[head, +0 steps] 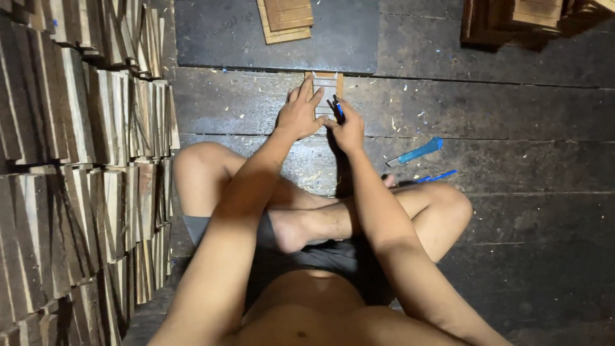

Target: The person sits on the floor and uses a pen to draw lines on small rectangular wooden pieces. They handle the pieces one at a time, marking them and stacking them into a pile. The person also sharpens the pen during the process.

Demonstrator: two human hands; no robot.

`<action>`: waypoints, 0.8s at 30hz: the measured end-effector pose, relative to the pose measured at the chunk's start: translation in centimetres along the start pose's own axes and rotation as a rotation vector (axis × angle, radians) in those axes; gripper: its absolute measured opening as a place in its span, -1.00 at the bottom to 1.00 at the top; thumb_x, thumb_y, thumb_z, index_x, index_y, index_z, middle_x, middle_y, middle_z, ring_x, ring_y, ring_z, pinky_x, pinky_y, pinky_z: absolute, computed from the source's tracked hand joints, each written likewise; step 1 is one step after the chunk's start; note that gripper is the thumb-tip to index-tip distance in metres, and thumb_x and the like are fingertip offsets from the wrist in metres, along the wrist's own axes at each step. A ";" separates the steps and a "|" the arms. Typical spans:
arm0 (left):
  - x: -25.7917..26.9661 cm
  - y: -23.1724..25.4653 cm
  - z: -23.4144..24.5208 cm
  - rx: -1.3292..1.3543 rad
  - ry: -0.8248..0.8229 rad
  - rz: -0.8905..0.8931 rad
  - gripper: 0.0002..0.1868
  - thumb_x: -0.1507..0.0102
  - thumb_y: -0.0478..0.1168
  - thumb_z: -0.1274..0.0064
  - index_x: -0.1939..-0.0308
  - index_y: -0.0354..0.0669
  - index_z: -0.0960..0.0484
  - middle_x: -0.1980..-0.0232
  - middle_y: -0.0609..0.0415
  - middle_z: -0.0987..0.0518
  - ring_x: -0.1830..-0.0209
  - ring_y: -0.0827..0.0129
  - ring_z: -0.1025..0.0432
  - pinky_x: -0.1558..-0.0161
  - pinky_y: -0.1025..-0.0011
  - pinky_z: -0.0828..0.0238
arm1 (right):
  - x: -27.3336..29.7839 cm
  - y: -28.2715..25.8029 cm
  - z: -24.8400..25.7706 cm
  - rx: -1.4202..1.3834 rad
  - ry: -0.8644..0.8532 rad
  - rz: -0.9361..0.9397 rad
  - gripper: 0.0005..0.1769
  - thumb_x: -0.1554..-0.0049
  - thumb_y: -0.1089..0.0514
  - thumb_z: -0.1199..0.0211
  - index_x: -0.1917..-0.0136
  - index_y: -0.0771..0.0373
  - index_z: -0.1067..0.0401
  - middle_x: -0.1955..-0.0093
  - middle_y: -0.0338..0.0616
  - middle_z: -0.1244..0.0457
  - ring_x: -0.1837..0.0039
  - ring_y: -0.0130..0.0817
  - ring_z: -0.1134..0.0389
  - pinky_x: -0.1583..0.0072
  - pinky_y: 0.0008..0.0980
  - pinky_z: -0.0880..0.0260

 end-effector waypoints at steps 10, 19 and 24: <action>-2.1 -0.8 -1.3 -0.058 -0.086 0.132 -0.36 -0.41 0.17 0.06 -0.54 0.11 -0.34 -0.69 -0.01 0.30 -0.63 -0.09 0.02 -0.56 -0.11 0.05 | -2.1 1.3 6.5 -0.400 0.325 -0.130 -0.48 -0.38 -0.17 0.09 0.08 0.18 -0.55 0.09 0.00 -0.33 -0.04 -0.21 -0.29 -0.26 -0.32 -0.22; -2.9 -0.3 -2.0 -0.155 -0.111 0.124 -0.33 -0.41 0.19 0.05 -0.56 0.10 -0.30 -0.70 0.16 0.32 -0.61 -0.02 -0.01 -0.55 -0.17 0.07 | -3.0 2.9 4.4 -0.328 0.423 -0.064 -0.83 -0.03 0.23 -0.48 0.27 0.25 -0.49 0.19 0.01 -0.39 0.08 -0.27 -0.42 -0.08 -0.32 -0.39; -3.7 -0.6 -2.2 -0.174 -0.129 0.159 -0.35 -0.39 0.18 0.02 -0.53 0.14 -0.35 -0.69 0.26 0.20 -0.56 0.01 -0.08 -0.44 -0.36 0.02 | -4.1 2.6 3.1 -0.320 0.447 -0.050 -0.86 -0.02 0.30 -0.45 0.22 0.32 -0.49 0.11 0.10 -0.44 0.00 -0.05 -0.50 -0.04 -0.21 -0.47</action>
Point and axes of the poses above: each hand's wrist, its own x-axis away from the middle knuckle, its own z-axis out of the back of the hand, y = z × x, the point moved 8 cm from there along -x, towards the middle knuckle
